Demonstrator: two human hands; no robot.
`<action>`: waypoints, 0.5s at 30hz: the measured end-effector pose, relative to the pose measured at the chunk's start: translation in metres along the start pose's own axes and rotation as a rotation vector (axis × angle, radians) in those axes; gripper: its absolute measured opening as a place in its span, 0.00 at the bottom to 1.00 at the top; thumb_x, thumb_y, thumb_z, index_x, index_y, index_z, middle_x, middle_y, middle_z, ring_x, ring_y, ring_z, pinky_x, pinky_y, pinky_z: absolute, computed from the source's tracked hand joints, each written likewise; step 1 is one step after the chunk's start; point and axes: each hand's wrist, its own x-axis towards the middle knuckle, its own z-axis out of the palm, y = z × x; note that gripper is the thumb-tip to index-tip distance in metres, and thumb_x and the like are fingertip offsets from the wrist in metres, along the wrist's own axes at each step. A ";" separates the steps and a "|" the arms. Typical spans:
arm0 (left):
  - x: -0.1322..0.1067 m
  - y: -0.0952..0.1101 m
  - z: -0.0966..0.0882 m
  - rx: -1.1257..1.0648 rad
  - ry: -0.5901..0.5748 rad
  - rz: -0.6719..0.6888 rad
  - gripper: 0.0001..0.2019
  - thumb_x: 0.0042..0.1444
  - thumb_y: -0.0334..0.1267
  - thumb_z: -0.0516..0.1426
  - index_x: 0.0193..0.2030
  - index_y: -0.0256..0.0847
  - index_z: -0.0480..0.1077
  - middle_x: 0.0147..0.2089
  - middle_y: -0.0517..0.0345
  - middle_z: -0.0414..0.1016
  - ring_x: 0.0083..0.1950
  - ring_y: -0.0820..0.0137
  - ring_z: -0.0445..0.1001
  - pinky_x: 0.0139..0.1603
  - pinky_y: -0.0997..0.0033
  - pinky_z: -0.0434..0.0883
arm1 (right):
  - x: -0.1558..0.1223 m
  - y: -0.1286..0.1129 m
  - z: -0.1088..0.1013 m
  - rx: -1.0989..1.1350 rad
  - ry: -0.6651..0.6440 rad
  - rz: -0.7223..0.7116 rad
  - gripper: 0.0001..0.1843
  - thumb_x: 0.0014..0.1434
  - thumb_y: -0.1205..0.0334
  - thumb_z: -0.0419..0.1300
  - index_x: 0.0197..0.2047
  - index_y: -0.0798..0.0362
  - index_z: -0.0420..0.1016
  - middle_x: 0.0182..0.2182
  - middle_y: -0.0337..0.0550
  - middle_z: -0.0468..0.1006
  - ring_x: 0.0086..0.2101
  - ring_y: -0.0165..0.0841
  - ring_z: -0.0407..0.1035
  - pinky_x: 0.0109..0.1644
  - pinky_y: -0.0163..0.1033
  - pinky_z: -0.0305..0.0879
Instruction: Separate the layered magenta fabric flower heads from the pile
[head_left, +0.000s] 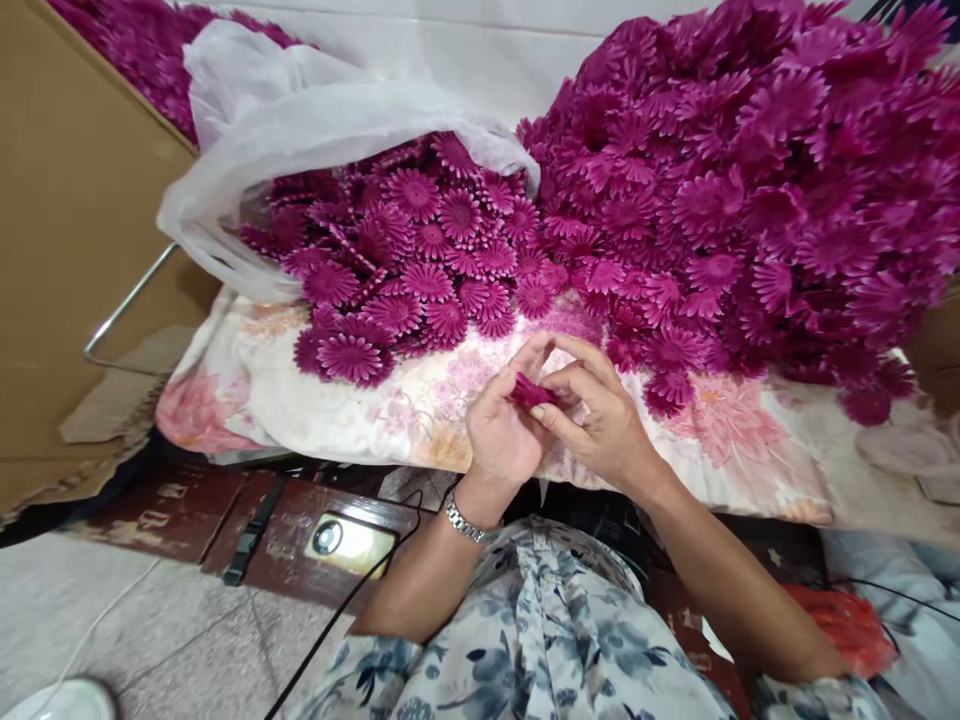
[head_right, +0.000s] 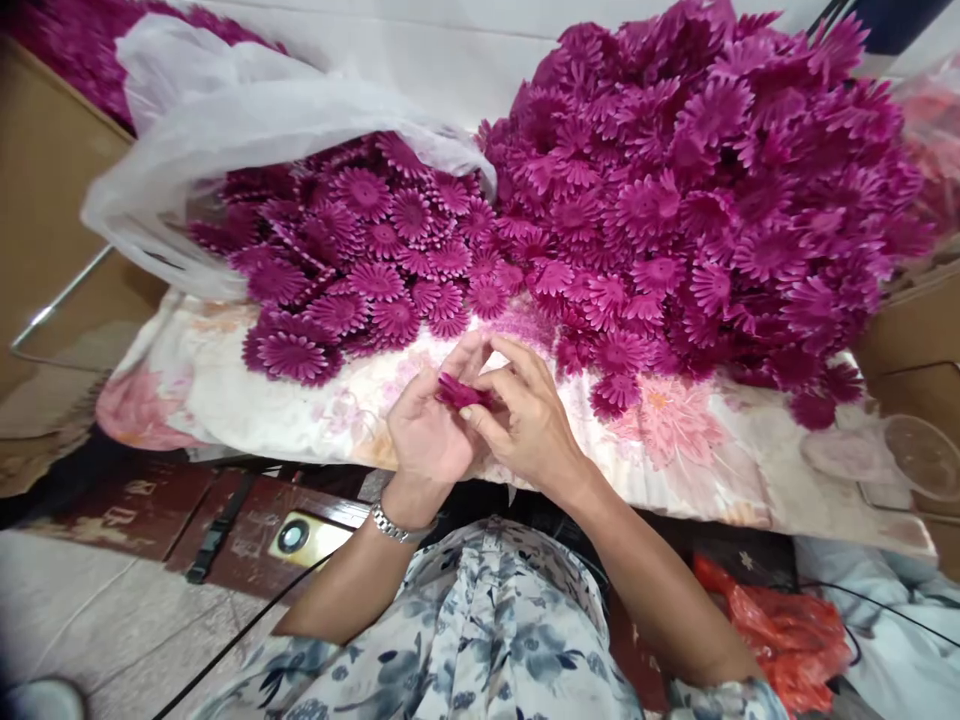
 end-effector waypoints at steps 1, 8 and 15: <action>-0.002 -0.002 -0.001 0.034 -0.025 0.024 0.16 0.49 0.42 0.55 0.45 0.44 0.73 0.55 0.52 0.73 0.55 0.62 0.71 0.53 0.62 0.69 | -0.001 -0.001 0.001 -0.001 0.020 -0.007 0.07 0.56 0.63 0.60 0.39 0.55 0.72 0.55 0.59 0.67 0.57 0.43 0.62 0.58 0.54 0.62; -0.009 -0.012 -0.019 0.327 0.096 0.252 0.06 0.45 0.32 0.64 0.29 0.40 0.70 0.29 0.63 0.69 0.32 0.77 0.68 0.36 0.77 0.66 | -0.009 -0.003 -0.007 0.145 0.078 0.110 0.07 0.54 0.65 0.62 0.35 0.51 0.65 0.33 0.40 0.71 0.36 0.32 0.68 0.41 0.39 0.67; -0.010 -0.010 -0.032 0.550 -0.042 0.315 0.05 0.49 0.33 0.62 0.28 0.39 0.68 0.30 0.62 0.69 0.30 0.75 0.67 0.33 0.75 0.65 | -0.018 0.000 -0.009 0.631 0.043 0.386 0.05 0.56 0.63 0.62 0.34 0.51 0.68 0.31 0.35 0.70 0.32 0.26 0.66 0.38 0.33 0.64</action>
